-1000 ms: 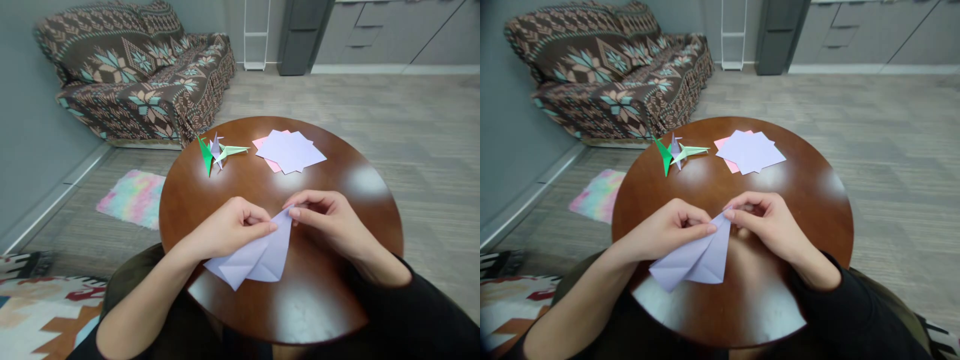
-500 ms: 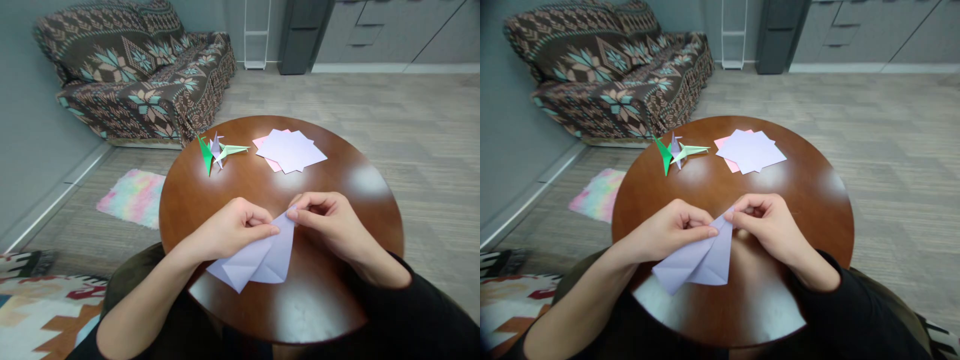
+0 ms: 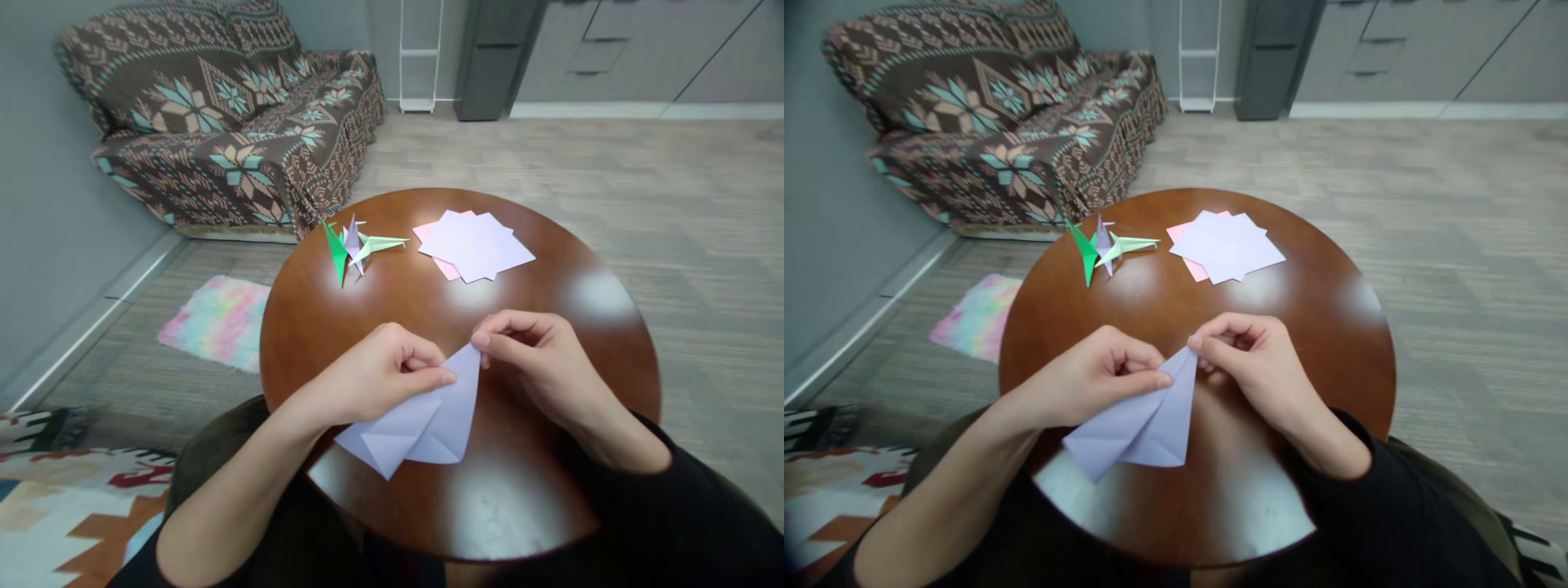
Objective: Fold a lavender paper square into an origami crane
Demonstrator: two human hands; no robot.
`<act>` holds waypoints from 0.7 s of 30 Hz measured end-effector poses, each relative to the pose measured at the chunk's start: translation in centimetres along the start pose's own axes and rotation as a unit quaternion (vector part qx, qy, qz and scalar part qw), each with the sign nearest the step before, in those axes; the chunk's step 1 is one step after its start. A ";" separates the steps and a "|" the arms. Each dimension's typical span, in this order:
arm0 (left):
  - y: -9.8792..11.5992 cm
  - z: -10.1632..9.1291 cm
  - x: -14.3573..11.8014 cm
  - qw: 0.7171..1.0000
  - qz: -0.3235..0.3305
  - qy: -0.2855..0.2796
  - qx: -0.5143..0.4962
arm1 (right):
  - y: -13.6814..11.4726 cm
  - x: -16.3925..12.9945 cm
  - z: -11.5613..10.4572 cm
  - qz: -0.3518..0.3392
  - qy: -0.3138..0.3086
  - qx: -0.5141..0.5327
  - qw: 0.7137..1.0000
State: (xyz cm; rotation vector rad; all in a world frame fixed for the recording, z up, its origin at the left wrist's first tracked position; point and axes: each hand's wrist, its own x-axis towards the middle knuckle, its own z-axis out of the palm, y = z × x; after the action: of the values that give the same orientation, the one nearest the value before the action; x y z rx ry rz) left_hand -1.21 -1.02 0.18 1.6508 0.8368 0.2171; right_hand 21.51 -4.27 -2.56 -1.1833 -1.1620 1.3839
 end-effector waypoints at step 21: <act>0.2 0.1 0.0 1.000 -0.003 0.000 -0.015 | 0.2 -0.1 -0.2 0.000 -0.038 0.001 0.999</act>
State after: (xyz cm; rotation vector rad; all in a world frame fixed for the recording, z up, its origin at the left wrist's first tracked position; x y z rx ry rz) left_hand -1.12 -1.11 0.34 1.6202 0.8342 0.2255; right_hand 21.67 -4.36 -2.74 -1.1369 -1.2131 1.4401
